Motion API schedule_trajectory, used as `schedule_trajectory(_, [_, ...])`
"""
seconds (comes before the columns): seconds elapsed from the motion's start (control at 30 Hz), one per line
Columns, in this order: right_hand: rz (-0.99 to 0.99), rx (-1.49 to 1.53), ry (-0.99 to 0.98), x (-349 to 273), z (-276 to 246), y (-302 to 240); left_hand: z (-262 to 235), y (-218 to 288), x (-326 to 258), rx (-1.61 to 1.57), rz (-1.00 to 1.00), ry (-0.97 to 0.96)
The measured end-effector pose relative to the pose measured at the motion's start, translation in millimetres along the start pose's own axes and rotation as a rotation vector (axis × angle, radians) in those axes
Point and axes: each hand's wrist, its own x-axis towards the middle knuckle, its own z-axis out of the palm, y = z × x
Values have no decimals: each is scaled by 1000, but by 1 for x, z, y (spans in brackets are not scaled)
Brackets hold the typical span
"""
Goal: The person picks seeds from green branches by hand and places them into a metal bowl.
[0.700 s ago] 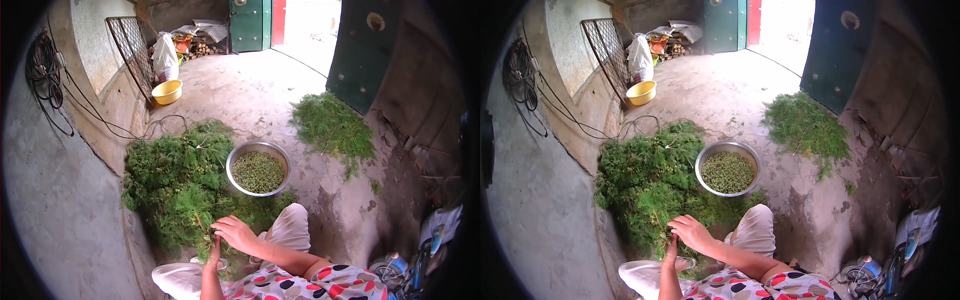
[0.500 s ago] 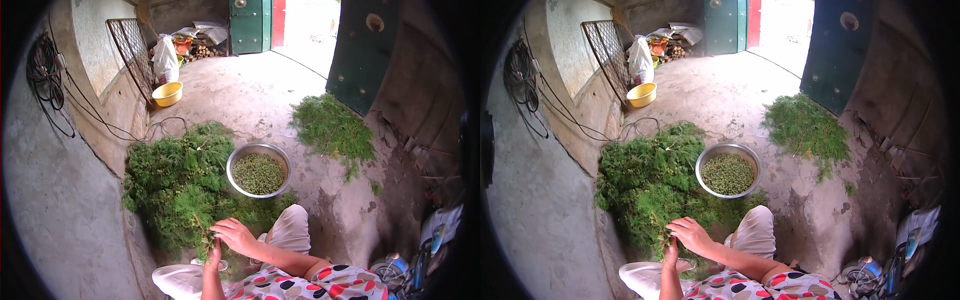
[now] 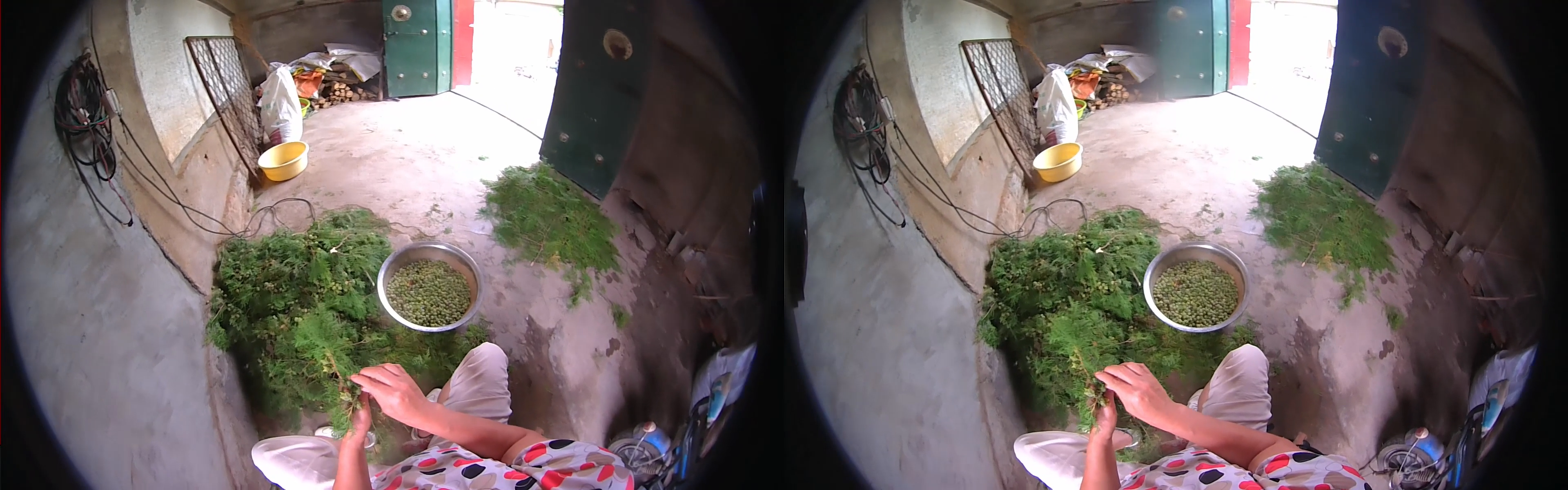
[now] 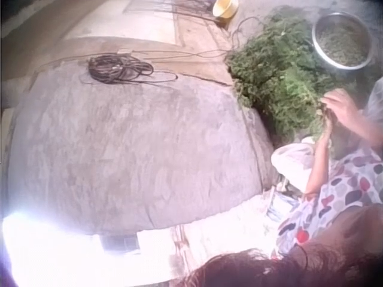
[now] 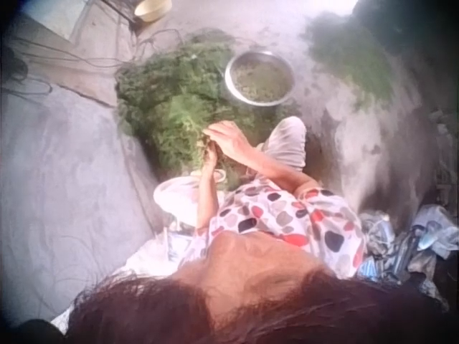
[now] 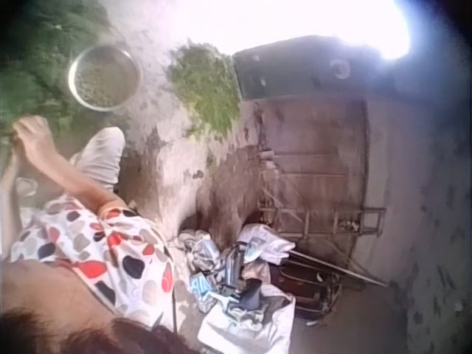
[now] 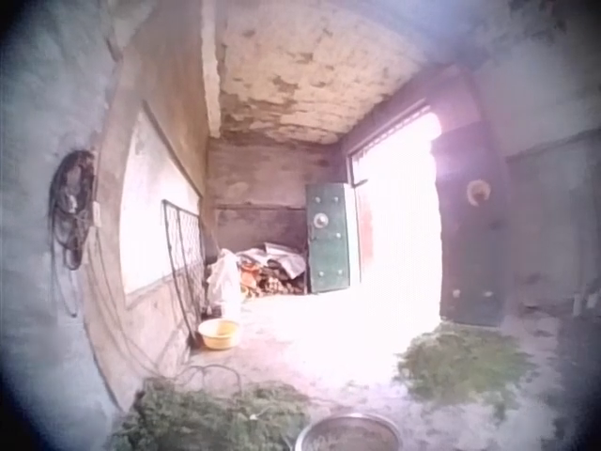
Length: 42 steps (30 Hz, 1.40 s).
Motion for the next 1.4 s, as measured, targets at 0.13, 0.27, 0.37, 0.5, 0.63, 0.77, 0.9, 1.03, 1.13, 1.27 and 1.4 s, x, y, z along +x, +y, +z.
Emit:
schedule_trajectory(0.13, [40,82,-2,1,0,2,2,-17,2,53,-164,-126])
schedule_trajectory(0.27, [26,27,-20,1,0,0,8,-19,-1,81,77,119])
schedule_trajectory(0.37, [11,-4,-32,-1,-1,-2,9,-11,1,119,9,150])
schedule_trajectory(0.5, [-49,102,-37,0,-2,-29,-1,-86,7,-761,-443,67])
schedule_trajectory(0.63, [264,465,-40,1,-3,-18,-22,18,10,-503,-588,164])
schedule_trajectory(0.77, [843,1323,-106,-15,14,8,-21,-23,8,-717,-326,27])
schedule_trajectory(0.9, [891,1198,-153,-19,23,18,-18,-12,5,-470,-443,40])
schedule_trajectory(1.03, [798,770,-325,-20,29,24,-13,-46,-3,-500,-378,-67])
schedule_trajectory(1.13, [759,749,-333,-23,30,22,-12,-35,-1,-616,-400,-39])
schedule_trajectory(1.27, [783,739,-328,-24,28,12,-10,-25,-1,-566,-380,103])
schedule_trajectory(1.4, [686,661,-253,-24,27,16,-18,-15,1,-440,-356,-37])
